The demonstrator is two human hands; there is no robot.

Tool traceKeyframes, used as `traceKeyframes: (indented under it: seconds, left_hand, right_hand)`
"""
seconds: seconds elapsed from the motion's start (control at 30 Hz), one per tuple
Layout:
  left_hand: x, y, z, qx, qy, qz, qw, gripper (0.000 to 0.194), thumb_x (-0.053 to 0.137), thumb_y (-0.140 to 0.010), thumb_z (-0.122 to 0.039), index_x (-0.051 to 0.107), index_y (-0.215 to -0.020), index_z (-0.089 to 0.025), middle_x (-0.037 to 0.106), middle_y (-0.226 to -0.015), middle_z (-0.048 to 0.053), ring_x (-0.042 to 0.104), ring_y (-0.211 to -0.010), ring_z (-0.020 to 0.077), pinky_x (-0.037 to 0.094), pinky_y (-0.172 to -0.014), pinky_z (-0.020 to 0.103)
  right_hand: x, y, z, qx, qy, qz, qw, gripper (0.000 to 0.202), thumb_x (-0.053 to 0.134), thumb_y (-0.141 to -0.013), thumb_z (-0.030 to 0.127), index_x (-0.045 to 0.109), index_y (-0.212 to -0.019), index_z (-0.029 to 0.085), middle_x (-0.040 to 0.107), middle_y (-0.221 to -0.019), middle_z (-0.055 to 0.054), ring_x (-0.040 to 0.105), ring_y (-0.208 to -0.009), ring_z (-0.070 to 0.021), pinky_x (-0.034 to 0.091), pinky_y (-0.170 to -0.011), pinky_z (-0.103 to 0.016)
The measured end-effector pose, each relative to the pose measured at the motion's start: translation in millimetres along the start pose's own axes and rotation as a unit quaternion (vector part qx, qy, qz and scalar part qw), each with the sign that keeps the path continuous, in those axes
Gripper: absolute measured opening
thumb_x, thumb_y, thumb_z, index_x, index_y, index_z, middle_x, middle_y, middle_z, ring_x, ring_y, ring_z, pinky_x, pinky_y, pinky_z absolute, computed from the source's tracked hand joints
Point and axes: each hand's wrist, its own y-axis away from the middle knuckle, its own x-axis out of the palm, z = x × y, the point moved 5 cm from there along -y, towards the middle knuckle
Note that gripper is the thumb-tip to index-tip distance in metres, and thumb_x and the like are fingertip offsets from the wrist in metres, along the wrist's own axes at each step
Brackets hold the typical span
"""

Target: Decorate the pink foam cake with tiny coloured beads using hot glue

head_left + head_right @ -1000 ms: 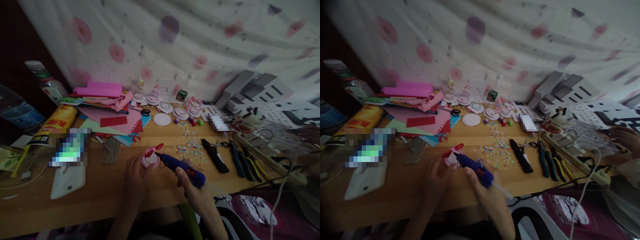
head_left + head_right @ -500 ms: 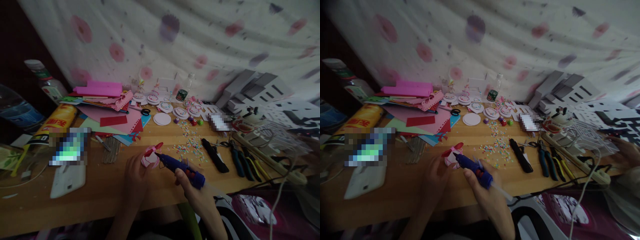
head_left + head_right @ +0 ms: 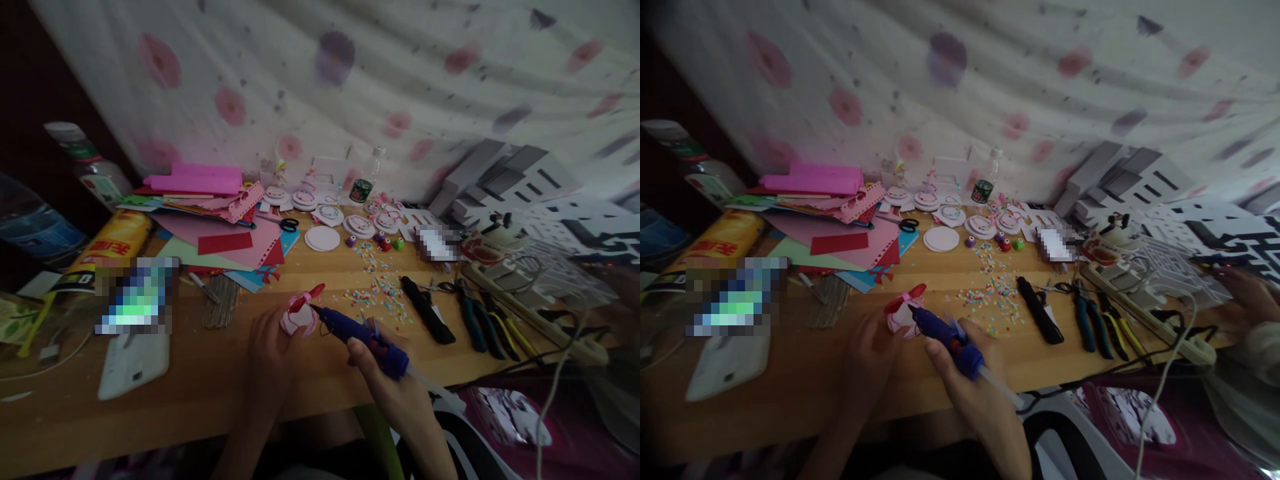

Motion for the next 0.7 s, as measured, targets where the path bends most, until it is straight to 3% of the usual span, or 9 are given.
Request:
traceKeyframes:
  seconds: [0.47, 0.7]
  left_hand:
    - [0.9, 4, 6, -0.035, 0.003, 0.022, 0.999, 0.034, 0.064, -0.089, -0.040, 0.065, -0.118, -0.021, 0.073, -0.109, 0.008, 0.068, -0.101, 0.0248, 0.057, -0.088, 0.041]
    - [5.9, 7, 20, 0.019, 0.002, -0.028, 0.999, 0.038, 0.067, -0.085, -0.050, 0.067, -0.110, -0.021, 0.075, -0.101, 0.009, 0.071, -0.092, 0.0259, 0.058, -0.082, 0.041]
  right_hand:
    - [-10, 4, 11, 0.002, 0.004, -0.006, 1.000, 0.048, 0.058, -0.084, 0.069, 0.063, -0.067, 0.024, 0.061, -0.057, -0.001, 0.057, -0.052, -0.0186, 0.043, -0.048, -0.030]
    - [-12, 1, -15, 0.058, -0.054, -0.075, 0.994, 0.040, 0.065, -0.082, 0.063, 0.070, -0.077, 0.024, 0.069, -0.067, -0.002, 0.065, -0.066, -0.0225, 0.053, -0.060, -0.033]
